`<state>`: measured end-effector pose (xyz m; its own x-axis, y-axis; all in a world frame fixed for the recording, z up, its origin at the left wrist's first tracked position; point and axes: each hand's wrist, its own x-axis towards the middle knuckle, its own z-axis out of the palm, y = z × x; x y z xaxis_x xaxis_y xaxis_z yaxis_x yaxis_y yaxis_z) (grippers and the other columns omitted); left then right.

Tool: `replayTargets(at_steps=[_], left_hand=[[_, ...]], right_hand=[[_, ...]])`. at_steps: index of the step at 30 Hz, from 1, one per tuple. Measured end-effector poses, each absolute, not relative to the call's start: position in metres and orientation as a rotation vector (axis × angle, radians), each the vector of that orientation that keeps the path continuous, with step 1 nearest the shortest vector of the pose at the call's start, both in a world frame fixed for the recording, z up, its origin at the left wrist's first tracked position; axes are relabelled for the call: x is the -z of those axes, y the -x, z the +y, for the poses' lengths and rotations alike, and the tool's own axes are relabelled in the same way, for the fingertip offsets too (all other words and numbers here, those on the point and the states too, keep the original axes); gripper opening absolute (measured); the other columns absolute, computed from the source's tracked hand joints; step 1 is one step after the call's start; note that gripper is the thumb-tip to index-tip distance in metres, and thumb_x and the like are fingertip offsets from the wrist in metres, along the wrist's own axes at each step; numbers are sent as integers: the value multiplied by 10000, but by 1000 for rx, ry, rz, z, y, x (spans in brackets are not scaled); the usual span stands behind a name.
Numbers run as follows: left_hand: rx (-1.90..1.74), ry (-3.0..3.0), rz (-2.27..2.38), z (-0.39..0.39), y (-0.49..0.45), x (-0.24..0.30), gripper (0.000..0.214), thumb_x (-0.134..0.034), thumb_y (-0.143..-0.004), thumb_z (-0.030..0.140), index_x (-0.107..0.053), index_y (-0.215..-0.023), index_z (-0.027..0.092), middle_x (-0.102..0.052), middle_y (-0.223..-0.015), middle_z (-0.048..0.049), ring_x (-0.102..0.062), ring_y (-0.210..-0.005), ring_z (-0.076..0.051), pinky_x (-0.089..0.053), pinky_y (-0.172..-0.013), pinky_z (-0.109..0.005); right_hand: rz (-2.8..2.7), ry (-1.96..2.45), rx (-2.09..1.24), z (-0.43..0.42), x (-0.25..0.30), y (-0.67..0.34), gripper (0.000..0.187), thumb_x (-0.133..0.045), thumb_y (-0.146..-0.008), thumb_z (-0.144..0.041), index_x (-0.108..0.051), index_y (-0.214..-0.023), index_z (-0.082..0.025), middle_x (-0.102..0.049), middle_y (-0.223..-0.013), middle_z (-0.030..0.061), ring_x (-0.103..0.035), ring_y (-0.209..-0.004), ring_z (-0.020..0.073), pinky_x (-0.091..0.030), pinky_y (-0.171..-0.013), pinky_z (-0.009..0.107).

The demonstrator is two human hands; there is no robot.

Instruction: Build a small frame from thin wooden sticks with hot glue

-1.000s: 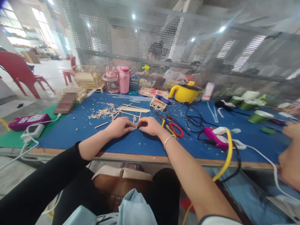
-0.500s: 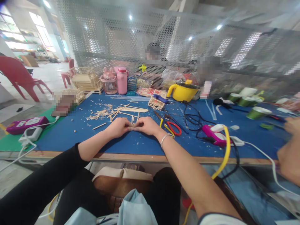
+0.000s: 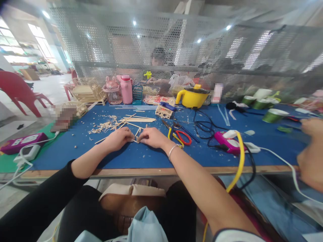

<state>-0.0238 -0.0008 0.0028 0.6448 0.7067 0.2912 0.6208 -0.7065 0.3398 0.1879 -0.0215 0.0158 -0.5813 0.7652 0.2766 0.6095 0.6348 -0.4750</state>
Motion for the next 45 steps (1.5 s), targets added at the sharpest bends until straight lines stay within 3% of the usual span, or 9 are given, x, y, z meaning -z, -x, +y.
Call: replayTargets(at_steps=[5, 15, 20, 24, 29, 34, 38, 41, 45], left_hand=[[-608, -2701, 800, 8, 32, -5, 243, -467, -864, 181, -707, -825, 189, -591, -888, -54, -569, -869, -155, -439, -816, -261], [-668, -2672, 843, 5, 31, -3, 209, -492, -845, 174, -699, -831, 200, -629, -895, -63, -577, -891, -174, -440, -837, -286], [-1016, -2458, 1000, 0, 22, -16, 195, -468, -844, 154, -656, -884, 186, -678, -897, -47, -597, -863, -174, -442, -807, -288], [-1376, -1989, 1080, 1, 12, -30, 144, -518, -836, 243, -643, -861, 177, -675, -823, -18, -582, -740, -140, -438, -706, -248], [-1647, -1249, 887, 10, -3, -46, 123, -563, -817, 260, -606, -784, 149, -541, -595, 48, -442, -503, -56, -380, -533, -182], [-1627, -677, 613, 7, -14, -59, 132, -628, -807, 239, -565, -734, 148, -508, -578, 66, -454, -468, -9, -402, -514, -119], [-1611, -506, 592, 5, -16, -58, 146, -637, -817, 238, -564, -725, 152, -517, -585, 60, -494, -485, -2, -437, -527, -97], [-1593, -488, 601, 5, -14, -53, 151, -641, -817, 234, -568, -718, 147, -526, -579, 54, -506, -485, -6, -450, -525, -98], [-1562, -457, 566, 2, -14, -51, 108, -609, -837, 188, -583, -743, 141, -559, -595, 45, -542, -506, -9, -466, -539, -98]], right_hand=[[-2401, 1068, -507, -29, -19, -182, 173, -632, -731, -154, -709, -883, -187, -644, -753, 2, -551, -645, 109, -414, -632, 220], [-2528, 1127, -73, -28, -18, -182, 136, -570, -847, -243, -704, -849, -215, -608, -874, 43, -562, -789, 154, -397, -683, 251], [-2156, 1063, 112, -33, -28, -182, 282, -472, -903, -305, -569, -1159, -237, -575, -1141, 90, -545, -1018, 212, -432, -837, 310], [-1847, 1113, 127, -34, -32, -186, 388, -517, -870, -348, -479, -1237, -225, -574, -1106, 94, -557, -845, 198, -460, -776, 329], [-1714, 1184, -104, -24, -25, -184, 317, -528, -847, -371, -533, -1118, -207, -587, -934, 60, -520, -712, 161, -460, -680, 305], [-1526, 1220, -593, 0, -31, -169, 270, -501, -840, -474, -524, -854, -205, -566, -731, -2, -526, -568, 118, -425, -494, 235], [-1275, 1252, -930, 15, -45, -157, 340, -494, -830, -546, -479, -805, -207, -553, -649, -15, -511, -451, 95, -350, -348, 190], [-1173, 1149, -1248, 15, -47, -152, 263, -553, -821, -451, -504, -826, -192, -572, -604, -15, -511, -412, 84, -326, -315, 169], [-1109, 1070, -1344, 7, -41, -150, 128, -629, -715, -177, -518, -778, -177, -548, -536, -48, -460, -376, 53, -274, -296, 137]])
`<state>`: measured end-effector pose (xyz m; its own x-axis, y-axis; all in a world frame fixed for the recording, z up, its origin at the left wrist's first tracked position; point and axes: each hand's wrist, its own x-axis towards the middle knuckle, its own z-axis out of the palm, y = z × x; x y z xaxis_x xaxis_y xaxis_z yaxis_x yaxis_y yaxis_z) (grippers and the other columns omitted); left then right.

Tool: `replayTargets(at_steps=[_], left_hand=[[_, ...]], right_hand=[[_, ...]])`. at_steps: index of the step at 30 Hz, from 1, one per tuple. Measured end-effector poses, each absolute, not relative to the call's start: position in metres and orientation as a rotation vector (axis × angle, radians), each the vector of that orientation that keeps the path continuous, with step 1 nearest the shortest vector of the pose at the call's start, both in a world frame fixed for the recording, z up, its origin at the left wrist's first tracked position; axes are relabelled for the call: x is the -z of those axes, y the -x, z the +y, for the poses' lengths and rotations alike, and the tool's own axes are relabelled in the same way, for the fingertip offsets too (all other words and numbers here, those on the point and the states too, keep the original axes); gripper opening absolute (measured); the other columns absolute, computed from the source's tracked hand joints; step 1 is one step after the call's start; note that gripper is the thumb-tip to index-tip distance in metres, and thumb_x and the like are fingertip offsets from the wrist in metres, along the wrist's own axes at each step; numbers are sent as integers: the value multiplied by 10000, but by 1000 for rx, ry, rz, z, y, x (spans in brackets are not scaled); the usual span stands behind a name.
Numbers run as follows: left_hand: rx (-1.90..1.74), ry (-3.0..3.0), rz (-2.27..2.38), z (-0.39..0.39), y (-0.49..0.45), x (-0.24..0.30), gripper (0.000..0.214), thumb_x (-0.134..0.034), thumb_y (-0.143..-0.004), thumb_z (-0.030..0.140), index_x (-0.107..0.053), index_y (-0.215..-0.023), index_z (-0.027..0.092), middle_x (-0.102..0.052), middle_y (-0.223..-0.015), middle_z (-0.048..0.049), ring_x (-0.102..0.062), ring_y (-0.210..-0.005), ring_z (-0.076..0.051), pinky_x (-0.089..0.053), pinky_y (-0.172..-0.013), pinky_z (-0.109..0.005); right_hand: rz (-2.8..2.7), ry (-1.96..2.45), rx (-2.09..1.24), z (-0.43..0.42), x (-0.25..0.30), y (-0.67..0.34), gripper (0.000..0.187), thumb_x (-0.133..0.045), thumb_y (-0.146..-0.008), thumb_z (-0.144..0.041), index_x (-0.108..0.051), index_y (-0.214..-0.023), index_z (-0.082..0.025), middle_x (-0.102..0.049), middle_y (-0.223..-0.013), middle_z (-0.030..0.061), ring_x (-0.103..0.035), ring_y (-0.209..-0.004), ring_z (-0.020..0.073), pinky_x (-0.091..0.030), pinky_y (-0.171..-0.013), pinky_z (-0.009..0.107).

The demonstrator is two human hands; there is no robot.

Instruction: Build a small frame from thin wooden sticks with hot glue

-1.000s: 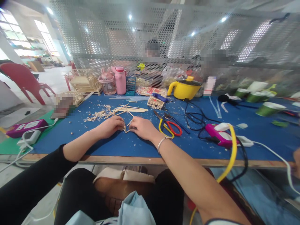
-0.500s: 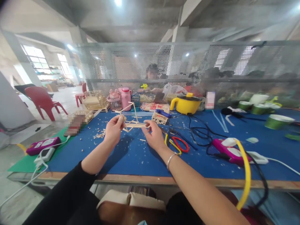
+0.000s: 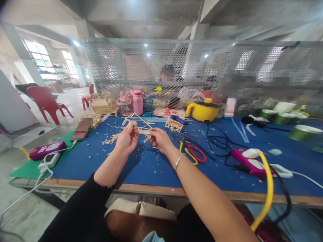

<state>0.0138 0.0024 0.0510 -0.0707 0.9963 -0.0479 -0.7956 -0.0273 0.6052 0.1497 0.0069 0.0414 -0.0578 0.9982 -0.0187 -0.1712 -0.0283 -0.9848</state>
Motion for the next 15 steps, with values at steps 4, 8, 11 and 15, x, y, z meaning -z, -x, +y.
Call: replayTargets(at_steps=[4, 8, 11, 15], left_hand=[[-1539, -456, 466, -4, -16, -56, 75, -551, -852, 108, -610, -857, 154, -637, -694, 30, -599, -572, -14, -482, -574, -103], [-1500, -588, 421, -13, -15, -58, 265, -609, -769, 67, -587, -999, 197, -693, -937, -2, -660, -771, -58, -508, -677, -140], [-1383, -725, 395, -22, -7, -54, 393, -643, -710, 74, -551, -1058, 231, -648, -1152, -19, -661, -876, -100, -514, -676, -174], [-1219, -790, 470, -29, 16, -50, 327, -586, -798, 315, -521, -1111, 251, -593, -1256, -47, -654, -866, -128, -522, -654, -234]], right_hand=[[-1027, 1021, -1441, 3, -42, -153, 148, -609, -680, -116, -536, -793, -177, -537, -506, -60, -446, -358, 47, -280, -291, 127], [-921, 976, -1508, 5, -50, -163, 143, -598, -703, -106, -550, -821, -169, -546, -516, -58, -434, -357, 33, -321, -303, 110], [-878, 925, -1537, 6, -57, -176, 121, -583, -720, -97, -543, -809, -169, -512, -499, -72, -376, -338, 20, -311, -295, 95], [-886, 889, -1552, 7, -64, -196, 122, -554, -719, -61, -526, -774, -167, -481, -480, -78, -325, -323, 13, -265, -273, 82]])
